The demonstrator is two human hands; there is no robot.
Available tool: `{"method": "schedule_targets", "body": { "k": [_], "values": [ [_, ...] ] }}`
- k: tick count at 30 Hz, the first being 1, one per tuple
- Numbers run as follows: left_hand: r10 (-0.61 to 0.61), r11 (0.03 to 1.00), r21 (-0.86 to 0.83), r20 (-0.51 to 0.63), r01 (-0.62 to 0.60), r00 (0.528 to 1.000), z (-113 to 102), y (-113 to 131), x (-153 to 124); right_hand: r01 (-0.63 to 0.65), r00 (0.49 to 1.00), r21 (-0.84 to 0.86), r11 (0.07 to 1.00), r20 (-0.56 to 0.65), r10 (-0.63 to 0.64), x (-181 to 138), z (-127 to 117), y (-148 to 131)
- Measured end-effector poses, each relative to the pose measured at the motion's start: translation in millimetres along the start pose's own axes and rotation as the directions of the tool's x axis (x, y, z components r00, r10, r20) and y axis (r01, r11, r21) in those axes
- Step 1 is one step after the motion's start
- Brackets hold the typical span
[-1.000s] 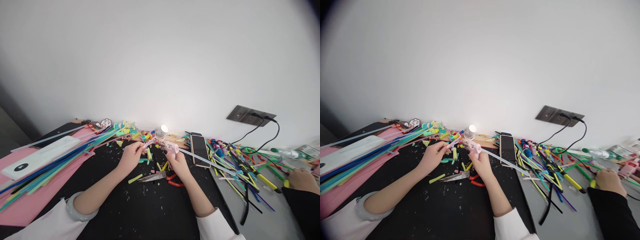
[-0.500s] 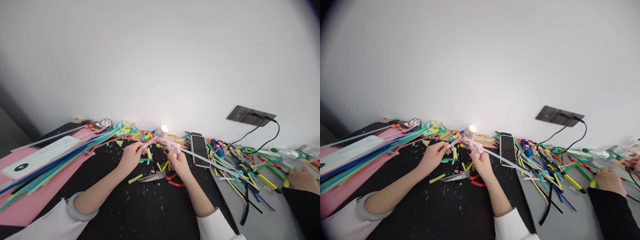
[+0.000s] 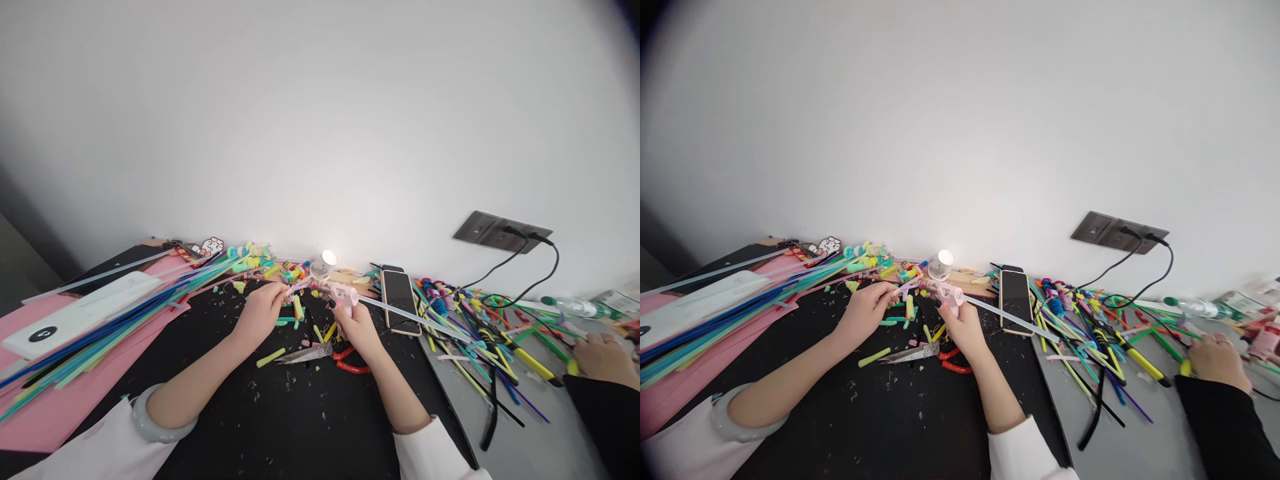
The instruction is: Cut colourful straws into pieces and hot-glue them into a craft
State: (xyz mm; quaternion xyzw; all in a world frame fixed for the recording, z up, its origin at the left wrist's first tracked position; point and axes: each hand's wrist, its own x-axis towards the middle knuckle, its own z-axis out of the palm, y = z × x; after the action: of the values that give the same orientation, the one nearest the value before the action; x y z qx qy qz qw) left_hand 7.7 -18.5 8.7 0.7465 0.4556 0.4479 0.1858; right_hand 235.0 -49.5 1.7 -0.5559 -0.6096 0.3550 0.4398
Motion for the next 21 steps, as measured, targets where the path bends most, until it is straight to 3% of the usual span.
{"method": "schedule_targets", "body": {
  "k": [11,21],
  "values": [
    [-0.093,0.995,-0.042,0.015,0.094,0.996,2.7,3.8,-1.2,0.006,0.998,0.092,0.996,0.060,-0.012,-0.5,2.5,1.4],
    [-0.094,0.995,-0.027,0.026,0.095,0.995,2.8,5.6,-1.4,-0.037,0.997,0.098,0.994,0.076,0.030,-2.8,4.4,0.3]
  ]
}}
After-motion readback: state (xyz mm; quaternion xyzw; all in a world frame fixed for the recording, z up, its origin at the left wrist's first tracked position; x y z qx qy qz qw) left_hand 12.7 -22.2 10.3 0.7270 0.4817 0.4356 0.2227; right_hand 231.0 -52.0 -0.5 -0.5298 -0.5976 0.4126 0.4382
